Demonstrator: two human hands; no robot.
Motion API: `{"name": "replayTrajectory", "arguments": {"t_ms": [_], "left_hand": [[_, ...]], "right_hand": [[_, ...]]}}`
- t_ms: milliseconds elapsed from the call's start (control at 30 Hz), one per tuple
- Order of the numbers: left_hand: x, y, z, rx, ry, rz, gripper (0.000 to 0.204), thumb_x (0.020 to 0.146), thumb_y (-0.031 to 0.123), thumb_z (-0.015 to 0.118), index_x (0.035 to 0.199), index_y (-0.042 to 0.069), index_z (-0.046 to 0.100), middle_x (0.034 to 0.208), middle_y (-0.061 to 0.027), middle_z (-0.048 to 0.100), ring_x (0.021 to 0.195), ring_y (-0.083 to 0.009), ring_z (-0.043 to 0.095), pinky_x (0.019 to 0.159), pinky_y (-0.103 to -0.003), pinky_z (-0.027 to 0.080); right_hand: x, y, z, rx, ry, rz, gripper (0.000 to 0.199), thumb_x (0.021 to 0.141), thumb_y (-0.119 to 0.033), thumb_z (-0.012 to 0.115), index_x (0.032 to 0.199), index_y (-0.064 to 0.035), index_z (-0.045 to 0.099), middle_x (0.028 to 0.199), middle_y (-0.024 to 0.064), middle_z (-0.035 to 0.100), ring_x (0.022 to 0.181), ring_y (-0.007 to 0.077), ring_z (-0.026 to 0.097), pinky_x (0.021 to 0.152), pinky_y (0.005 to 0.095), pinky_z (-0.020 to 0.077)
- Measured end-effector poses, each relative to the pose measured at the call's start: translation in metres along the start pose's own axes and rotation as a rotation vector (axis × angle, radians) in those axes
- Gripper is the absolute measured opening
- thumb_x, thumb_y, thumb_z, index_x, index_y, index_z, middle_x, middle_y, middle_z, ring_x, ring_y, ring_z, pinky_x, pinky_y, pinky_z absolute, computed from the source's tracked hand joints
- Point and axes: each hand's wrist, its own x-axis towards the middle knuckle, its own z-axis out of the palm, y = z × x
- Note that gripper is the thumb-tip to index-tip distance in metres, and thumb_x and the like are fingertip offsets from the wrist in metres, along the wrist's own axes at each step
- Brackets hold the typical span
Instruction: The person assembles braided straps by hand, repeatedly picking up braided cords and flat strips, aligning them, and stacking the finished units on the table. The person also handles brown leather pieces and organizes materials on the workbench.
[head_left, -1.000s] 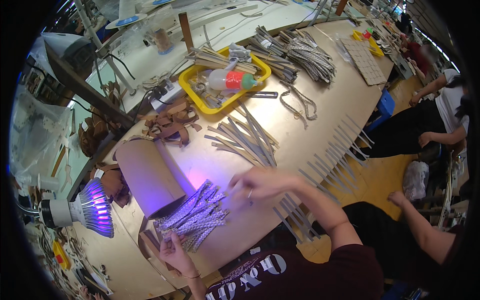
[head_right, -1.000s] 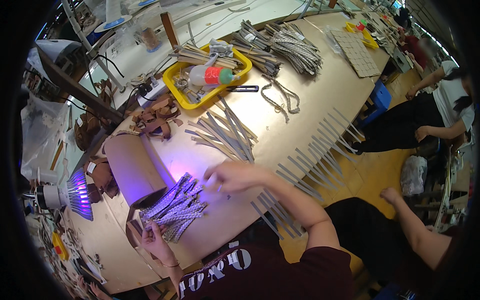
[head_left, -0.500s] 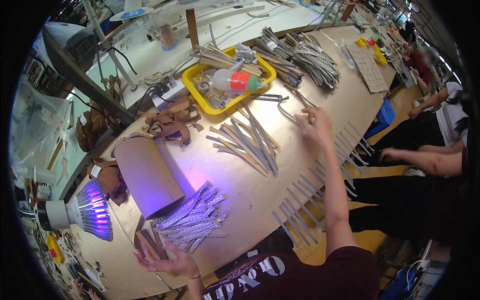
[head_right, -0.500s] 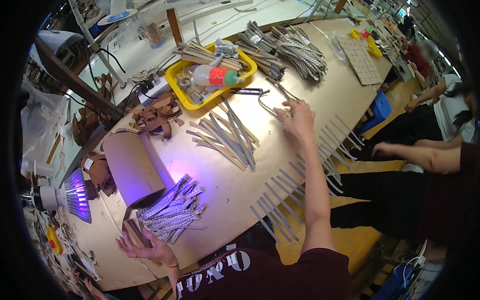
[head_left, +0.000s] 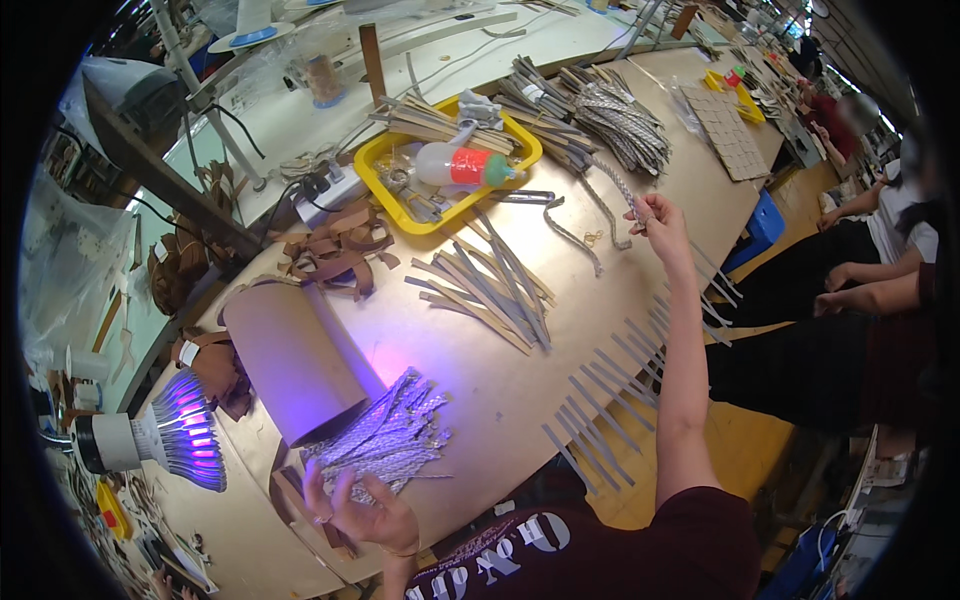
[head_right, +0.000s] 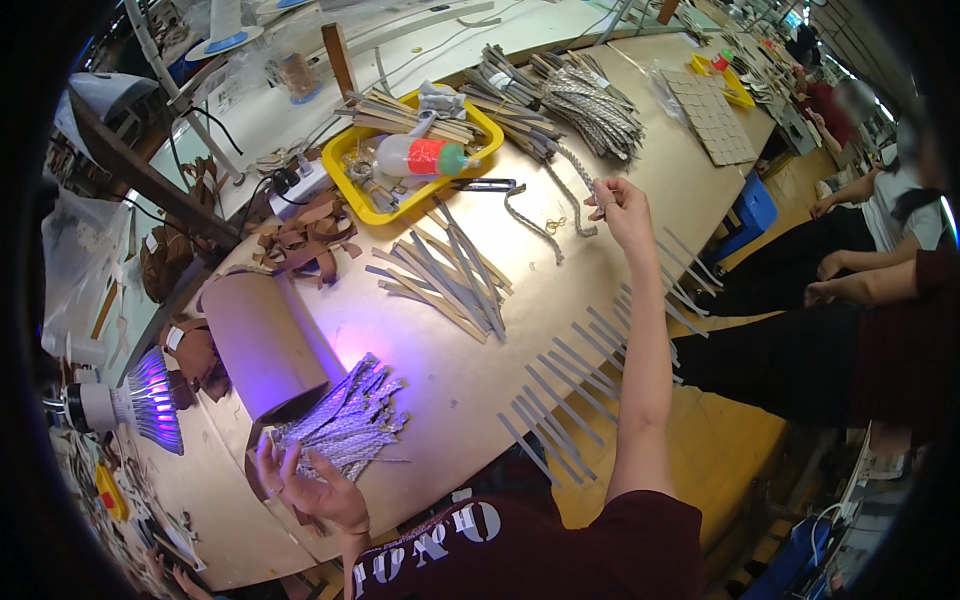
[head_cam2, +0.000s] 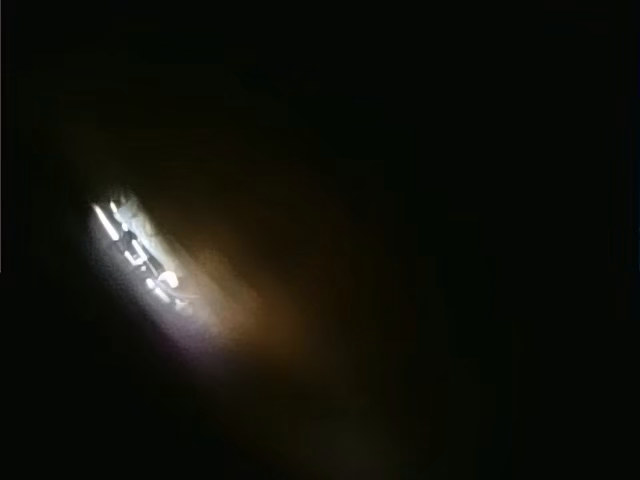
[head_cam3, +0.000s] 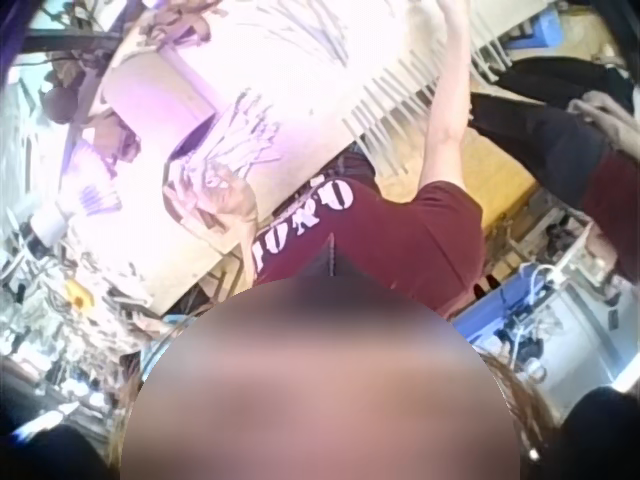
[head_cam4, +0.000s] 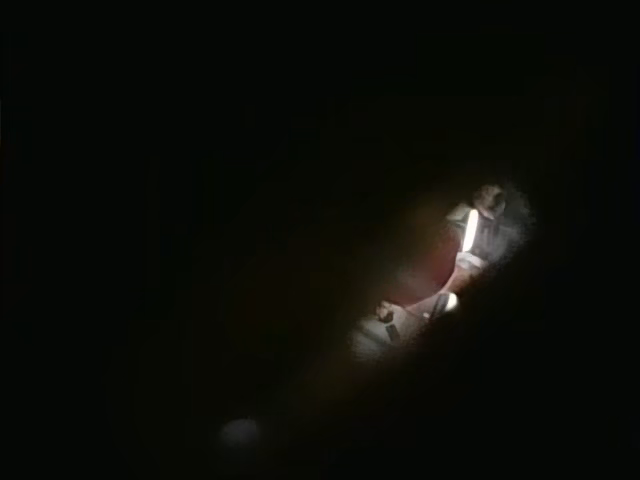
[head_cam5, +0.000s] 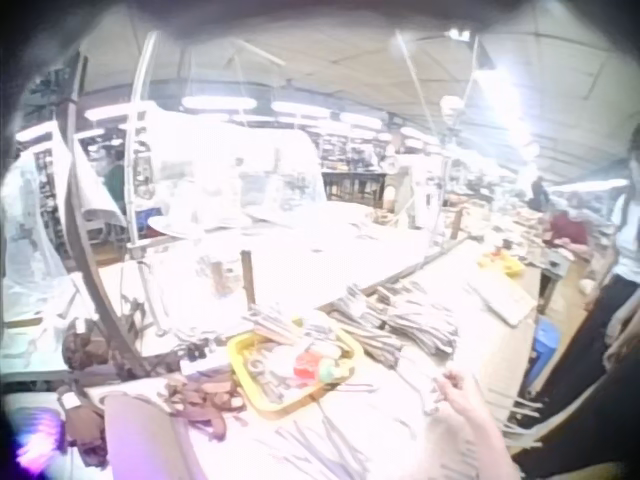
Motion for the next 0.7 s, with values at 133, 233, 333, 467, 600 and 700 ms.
{"name": "replayTrajectory", "arguments": {"t_ms": [133,233,333,467,600,700], "left_hand": [[-0.003,0.007,0.005,-0.102,-0.105,0.073,0.019,0.081,-0.003,0.06,0.098,0.005,0.062,0.13,-0.0229,0.045,0.121,-0.0372,0.048,0.101,-0.049,0.038],[-0.003,0.012,0.005,-0.142,-0.111,0.106,0.02,0.08,-0.003,0.062,0.098,0.006,0.063,0.124,-0.0186,0.051,0.117,-0.0354,0.051,0.101,-0.046,0.04],[0.004,0.018,0.005,-0.259,-0.288,0.036,0.024,0.083,0.001,0.063,0.106,0.004,0.064,0.123,-0.0168,0.056,0.115,-0.0321,0.055,0.101,-0.042,0.041],[0.024,0.027,0.015,-0.661,-0.656,-0.309,0.041,0.09,0.008,0.06,0.13,-0.001,0.055,0.131,-0.0178,0.057,0.119,-0.028,0.056,0.103,-0.04,0.042],[0.038,0.038,0.025,-0.965,-0.535,-0.472,0.043,0.1,0.012,0.051,0.14,-0.003,0.045,0.131,-0.019,0.059,0.121,-0.0258,0.057,0.102,-0.037,0.045],[0.046,0.032,0.016,-1.104,-0.461,-0.678,0.032,0.104,0.014,0.046,0.13,-0.004,0.051,0.12,-0.02,0.064,0.108,-0.0244,0.064,0.094,-0.03,0.051]], "right_hand": [[-0.002,0.001,-0.003,-0.044,0.162,-0.049,0.022,0.098,-0.018,0.059,0.103,0.0039,0.062,0.084,0.0102,0.069,0.069,0.012,0.065,0.06,0.0246,0.0532],[-0.013,-0.01,0.002,0.068,0.086,0.076,0.023,0.098,-0.02,0.06,0.104,0.0022,0.062,0.085,0.0096,0.07,0.067,0.0109,0.064,0.06,0.0229,0.0518],[-0.051,-0.039,0.014,0.295,-0.161,0.171,0.023,0.097,-0.021,0.062,0.106,0.0005,0.062,0.086,0.0094,0.07,0.067,0.01,0.063,0.061,0.0218,0.0504],[-0.123,-0.09,0.067,0.554,-0.678,0.229,0.021,0.096,-0.019,0.063,0.107,-0.0014,0.062,0.086,0.009,0.069,0.069,0.009,0.062,0.063,0.0227,0.0499],[-0.194,-0.129,0.139,0.538,-1.025,0.391,0.022,0.098,-0.023,0.06,0.108,-0.003,0.062,0.088,0.0064,0.069,0.072,0.0092,0.062,0.063,0.0228,0.049],[-0.229,-0.142,0.183,0.593,-1.143,0.429,0.026,0.1,-0.027,0.058,0.109,-0.0028,0.062,0.088,0.0046,0.068,0.072,0.0092,0.062,0.064,0.0218,0.048]]}}
